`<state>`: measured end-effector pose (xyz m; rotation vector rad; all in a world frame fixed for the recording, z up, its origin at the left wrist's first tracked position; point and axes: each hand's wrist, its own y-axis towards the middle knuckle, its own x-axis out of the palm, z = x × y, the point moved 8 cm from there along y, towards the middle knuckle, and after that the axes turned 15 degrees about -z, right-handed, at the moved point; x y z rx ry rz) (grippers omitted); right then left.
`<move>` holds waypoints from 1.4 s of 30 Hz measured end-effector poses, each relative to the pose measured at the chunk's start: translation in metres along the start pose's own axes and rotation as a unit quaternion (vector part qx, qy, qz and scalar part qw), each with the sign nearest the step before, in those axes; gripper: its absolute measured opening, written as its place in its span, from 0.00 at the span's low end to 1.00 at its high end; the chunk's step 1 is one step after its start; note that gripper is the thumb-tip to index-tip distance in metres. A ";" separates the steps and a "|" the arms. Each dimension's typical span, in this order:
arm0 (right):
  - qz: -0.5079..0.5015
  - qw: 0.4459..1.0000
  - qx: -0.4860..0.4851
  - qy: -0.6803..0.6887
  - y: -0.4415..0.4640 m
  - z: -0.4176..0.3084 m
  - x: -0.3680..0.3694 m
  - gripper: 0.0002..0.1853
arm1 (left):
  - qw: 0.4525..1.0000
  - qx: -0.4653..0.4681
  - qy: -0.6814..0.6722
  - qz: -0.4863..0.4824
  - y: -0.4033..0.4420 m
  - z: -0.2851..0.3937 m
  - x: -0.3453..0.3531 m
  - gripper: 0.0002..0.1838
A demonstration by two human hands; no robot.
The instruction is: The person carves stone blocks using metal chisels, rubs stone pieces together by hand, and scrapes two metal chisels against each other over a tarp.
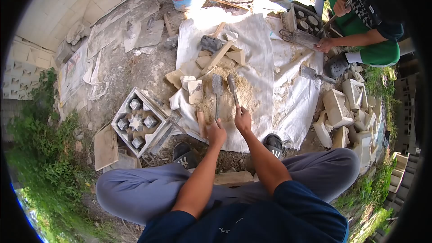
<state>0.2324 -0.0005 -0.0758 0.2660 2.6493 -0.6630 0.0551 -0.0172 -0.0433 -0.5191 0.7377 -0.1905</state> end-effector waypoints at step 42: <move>-0.027 0.995 -0.010 -0.091 -0.002 -0.029 0.001 0.22 | 0.999 0.014 0.028 -0.008 0.016 -0.028 0.014 0.14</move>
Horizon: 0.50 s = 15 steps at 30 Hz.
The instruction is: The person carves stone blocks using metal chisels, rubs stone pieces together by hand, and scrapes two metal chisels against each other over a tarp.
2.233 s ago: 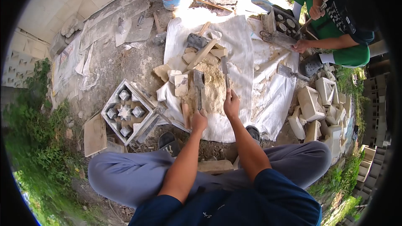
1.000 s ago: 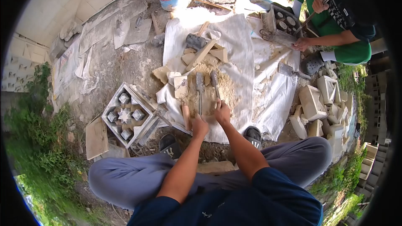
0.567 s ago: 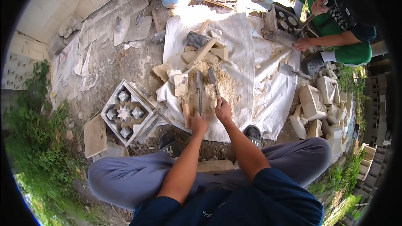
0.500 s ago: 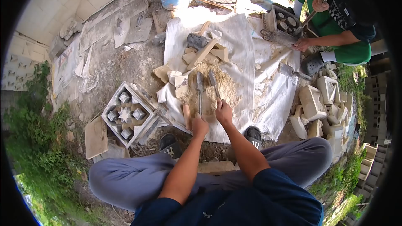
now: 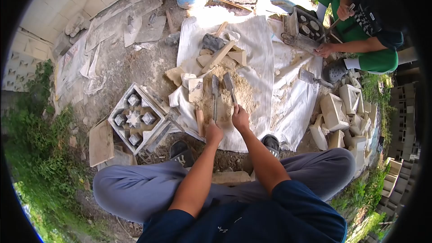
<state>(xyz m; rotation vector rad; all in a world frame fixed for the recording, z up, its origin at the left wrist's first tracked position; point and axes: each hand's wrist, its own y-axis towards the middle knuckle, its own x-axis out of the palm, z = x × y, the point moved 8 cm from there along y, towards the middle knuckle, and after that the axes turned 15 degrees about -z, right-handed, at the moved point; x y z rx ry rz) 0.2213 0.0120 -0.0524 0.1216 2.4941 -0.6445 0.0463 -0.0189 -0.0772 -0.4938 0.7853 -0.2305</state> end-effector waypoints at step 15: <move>0.058 0.995 -0.078 0.012 -0.009 -0.037 -0.024 0.17 | 0.998 -0.039 -0.020 -0.046 -0.008 0.008 -0.010 0.16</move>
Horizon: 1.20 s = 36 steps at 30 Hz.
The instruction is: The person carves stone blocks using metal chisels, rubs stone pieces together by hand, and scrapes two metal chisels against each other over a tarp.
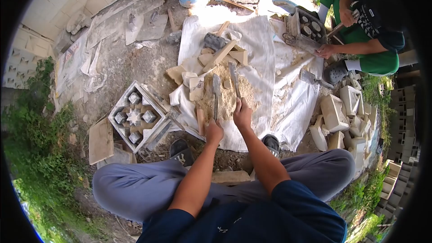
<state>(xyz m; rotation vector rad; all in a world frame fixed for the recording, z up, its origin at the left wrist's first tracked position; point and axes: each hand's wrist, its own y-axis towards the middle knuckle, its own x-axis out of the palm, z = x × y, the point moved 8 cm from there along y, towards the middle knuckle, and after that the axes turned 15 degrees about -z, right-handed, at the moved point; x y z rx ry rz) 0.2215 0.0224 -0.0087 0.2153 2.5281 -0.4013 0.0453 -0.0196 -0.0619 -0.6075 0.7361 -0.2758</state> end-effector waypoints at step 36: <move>-0.045 0.996 0.044 -0.057 0.002 0.012 0.004 0.19 | 0.999 0.034 0.001 0.028 0.011 -0.011 0.008 0.16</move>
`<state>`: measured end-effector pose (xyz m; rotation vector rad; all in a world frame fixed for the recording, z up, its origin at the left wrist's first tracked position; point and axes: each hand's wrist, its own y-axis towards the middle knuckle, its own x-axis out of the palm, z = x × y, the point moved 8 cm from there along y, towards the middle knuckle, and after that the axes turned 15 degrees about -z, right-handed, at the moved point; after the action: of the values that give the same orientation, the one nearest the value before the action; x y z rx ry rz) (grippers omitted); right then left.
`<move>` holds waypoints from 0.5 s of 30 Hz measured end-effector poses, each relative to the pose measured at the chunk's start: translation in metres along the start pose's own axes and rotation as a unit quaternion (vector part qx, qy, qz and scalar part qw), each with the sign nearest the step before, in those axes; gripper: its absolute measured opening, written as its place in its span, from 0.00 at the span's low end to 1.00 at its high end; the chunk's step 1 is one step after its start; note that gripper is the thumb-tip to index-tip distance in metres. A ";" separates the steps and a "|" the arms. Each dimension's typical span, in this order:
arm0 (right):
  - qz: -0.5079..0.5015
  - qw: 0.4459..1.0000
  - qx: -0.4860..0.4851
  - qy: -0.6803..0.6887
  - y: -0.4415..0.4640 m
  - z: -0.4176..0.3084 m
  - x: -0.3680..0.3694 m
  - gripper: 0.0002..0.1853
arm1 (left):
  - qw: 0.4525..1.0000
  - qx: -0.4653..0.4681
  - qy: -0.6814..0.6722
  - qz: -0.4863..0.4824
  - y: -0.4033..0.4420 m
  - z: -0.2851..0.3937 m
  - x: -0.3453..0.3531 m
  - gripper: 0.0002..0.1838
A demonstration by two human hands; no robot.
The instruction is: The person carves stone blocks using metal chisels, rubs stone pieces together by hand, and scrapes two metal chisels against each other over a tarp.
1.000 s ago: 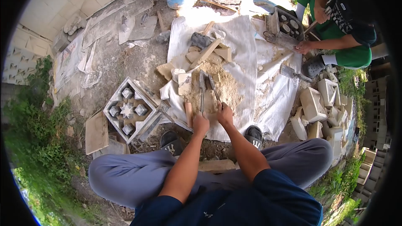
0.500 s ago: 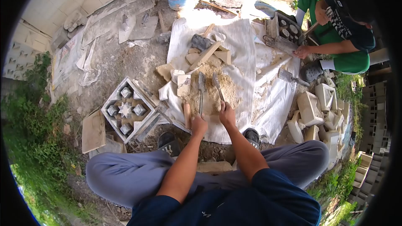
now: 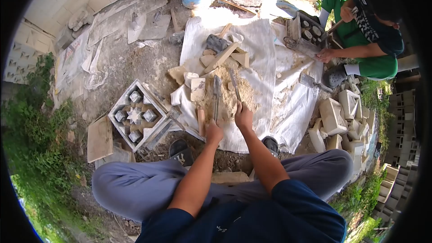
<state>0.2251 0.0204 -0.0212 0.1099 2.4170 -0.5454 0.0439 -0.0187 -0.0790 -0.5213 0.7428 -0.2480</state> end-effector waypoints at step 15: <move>0.101 0.977 -0.153 0.109 -0.002 -0.060 -0.055 0.21 | 1.000 -0.022 -0.009 -0.017 -0.006 0.007 -0.004 0.16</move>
<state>0.2331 0.0461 0.0551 0.2927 2.6308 -0.0678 0.0458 -0.0201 -0.0694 -0.5778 0.7246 -0.2584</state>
